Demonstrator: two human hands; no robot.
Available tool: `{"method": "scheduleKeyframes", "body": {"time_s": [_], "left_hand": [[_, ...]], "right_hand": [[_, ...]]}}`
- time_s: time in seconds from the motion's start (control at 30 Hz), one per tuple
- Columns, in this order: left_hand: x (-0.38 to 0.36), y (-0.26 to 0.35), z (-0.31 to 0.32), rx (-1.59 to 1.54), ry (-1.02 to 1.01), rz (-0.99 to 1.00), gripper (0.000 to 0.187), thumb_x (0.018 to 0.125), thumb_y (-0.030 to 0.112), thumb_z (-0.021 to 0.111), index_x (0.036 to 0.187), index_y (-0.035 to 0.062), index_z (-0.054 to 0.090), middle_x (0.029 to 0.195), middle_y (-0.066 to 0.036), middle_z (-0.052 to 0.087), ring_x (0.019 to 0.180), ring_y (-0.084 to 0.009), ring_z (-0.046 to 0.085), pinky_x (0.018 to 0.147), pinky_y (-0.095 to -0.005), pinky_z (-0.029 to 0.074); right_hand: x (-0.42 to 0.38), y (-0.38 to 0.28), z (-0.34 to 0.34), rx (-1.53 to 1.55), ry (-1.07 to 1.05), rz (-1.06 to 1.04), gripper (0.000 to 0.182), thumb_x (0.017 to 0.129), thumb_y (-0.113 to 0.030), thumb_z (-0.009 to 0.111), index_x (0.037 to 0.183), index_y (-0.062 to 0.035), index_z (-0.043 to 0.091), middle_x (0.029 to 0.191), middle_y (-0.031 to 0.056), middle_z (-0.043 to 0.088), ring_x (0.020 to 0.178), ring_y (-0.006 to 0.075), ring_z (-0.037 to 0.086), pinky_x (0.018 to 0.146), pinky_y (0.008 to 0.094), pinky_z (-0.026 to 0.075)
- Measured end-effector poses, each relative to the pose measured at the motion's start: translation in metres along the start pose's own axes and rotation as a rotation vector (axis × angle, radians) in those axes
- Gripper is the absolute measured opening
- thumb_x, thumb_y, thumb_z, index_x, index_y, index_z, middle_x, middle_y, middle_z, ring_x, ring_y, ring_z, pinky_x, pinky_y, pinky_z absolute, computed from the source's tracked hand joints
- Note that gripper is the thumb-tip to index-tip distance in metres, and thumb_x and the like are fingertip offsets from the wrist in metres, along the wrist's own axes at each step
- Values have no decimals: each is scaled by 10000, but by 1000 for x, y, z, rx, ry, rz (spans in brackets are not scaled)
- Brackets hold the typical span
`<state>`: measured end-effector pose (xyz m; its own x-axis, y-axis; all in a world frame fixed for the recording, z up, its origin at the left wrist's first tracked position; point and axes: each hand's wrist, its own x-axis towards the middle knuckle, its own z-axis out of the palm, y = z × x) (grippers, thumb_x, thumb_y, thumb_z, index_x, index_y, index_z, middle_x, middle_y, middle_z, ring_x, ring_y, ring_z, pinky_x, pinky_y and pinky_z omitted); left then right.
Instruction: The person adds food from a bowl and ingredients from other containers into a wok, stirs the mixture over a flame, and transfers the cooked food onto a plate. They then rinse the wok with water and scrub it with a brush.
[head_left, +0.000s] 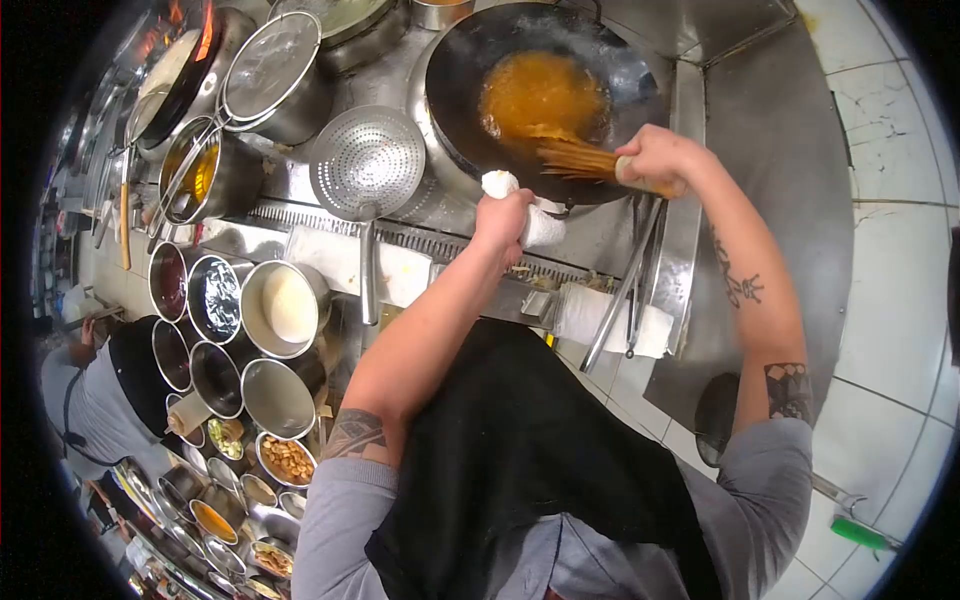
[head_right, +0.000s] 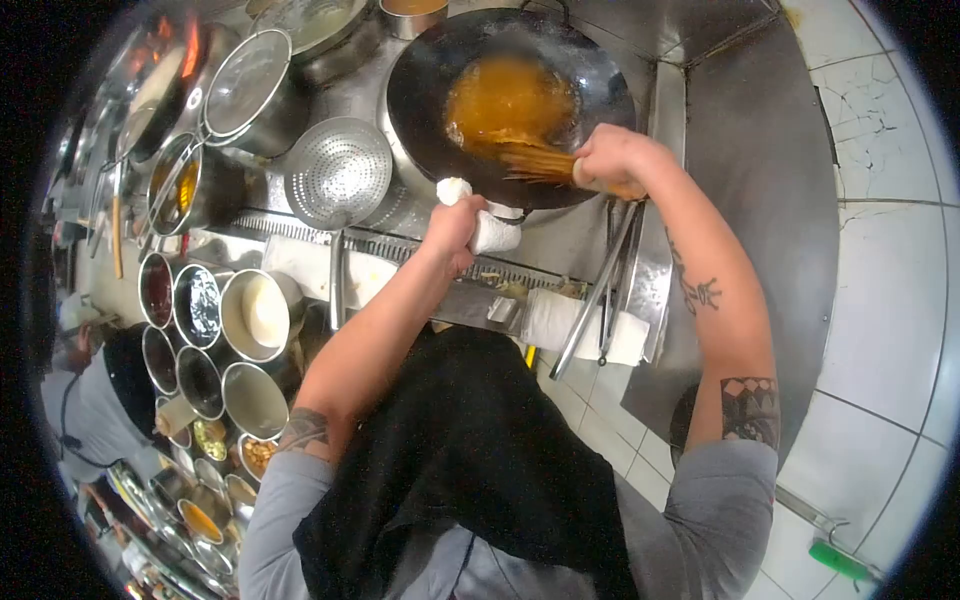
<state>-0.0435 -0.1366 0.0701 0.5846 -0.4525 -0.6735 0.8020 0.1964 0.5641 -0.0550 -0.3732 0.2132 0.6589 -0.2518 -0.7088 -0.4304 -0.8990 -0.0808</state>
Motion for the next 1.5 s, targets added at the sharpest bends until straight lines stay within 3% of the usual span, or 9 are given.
{"method": "scheduleKeyframes", "body": {"time_s": [0.23,0.47,0.63,1.03,1.1,1.2,1.33,1.43,1.5], "left_hand": [[3,-15,-8,64,14,118,365,810,11,607,1160,-52,525,1049,-137,624,915,-241,632,783,-379,509],[5,-8,-9,24,-32,118,327,847,65,638,1141,-38,538,1034,-124,628,902,-228,630,777,-375,509],[-34,6,-34,-45,-64,19,363,916,194,648,1180,-37,553,1049,-128,649,908,-230,647,791,-374,524],[-84,12,-129,-112,-46,33,355,934,189,589,1230,-2,541,1083,-121,641,973,-242,652,833,-386,548],[-94,15,-137,-144,-25,34,364,931,181,596,1240,-3,539,1094,-119,642,988,-241,649,848,-385,542],[-111,15,-158,-150,32,-1,367,927,171,605,1244,-3,541,1102,-119,643,992,-243,650,858,-386,539],[-125,20,-172,-85,186,0,398,920,204,623,1239,-20,542,1109,-152,638,970,-254,659,850,-392,543],[-131,9,-192,-91,219,-37,445,920,228,622,1259,-42,524,1109,-169,633,971,-275,666,817,-390,550],[-136,7,-192,-189,225,-6,443,924,227,613,1261,-44,519,1106,-167,633,963,-282,669,801,-392,555]], "right_hand": [[83,-33,15,112,481,345,361,796,-215,647,1107,-39,700,1215,152,664,1134,310,639,964,420,513],[84,14,1,-280,154,-19,489,724,-335,649,1166,-137,708,1121,165,692,1014,329,674,916,379,523],[79,-19,-7,26,486,309,386,794,-279,700,1088,-29,700,1142,188,685,1051,309,674,904,395,540],[143,-65,49,160,639,234,320,834,-302,631,1088,-123,704,1042,233,692,1016,393,661,906,467,531],[125,-79,68,194,692,-50,387,851,-328,607,1181,-132,661,1026,270,678,995,417,657,903,491,521],[148,-57,45,420,838,150,453,862,-355,600,1299,-239,611,991,275,677,984,422,653,877,496,525],[137,-68,47,108,709,-77,500,892,-326,571,1368,-177,545,1022,233,693,955,416,667,849,479,543],[154,-52,42,453,890,240,525,894,-316,560,1401,-187,511,1024,241,689,949,420,668,862,483,538],[165,-60,51,271,752,112,538,890,-320,577,1408,-195,504,1021,221,695,936,387,680,844,487,542]]}}
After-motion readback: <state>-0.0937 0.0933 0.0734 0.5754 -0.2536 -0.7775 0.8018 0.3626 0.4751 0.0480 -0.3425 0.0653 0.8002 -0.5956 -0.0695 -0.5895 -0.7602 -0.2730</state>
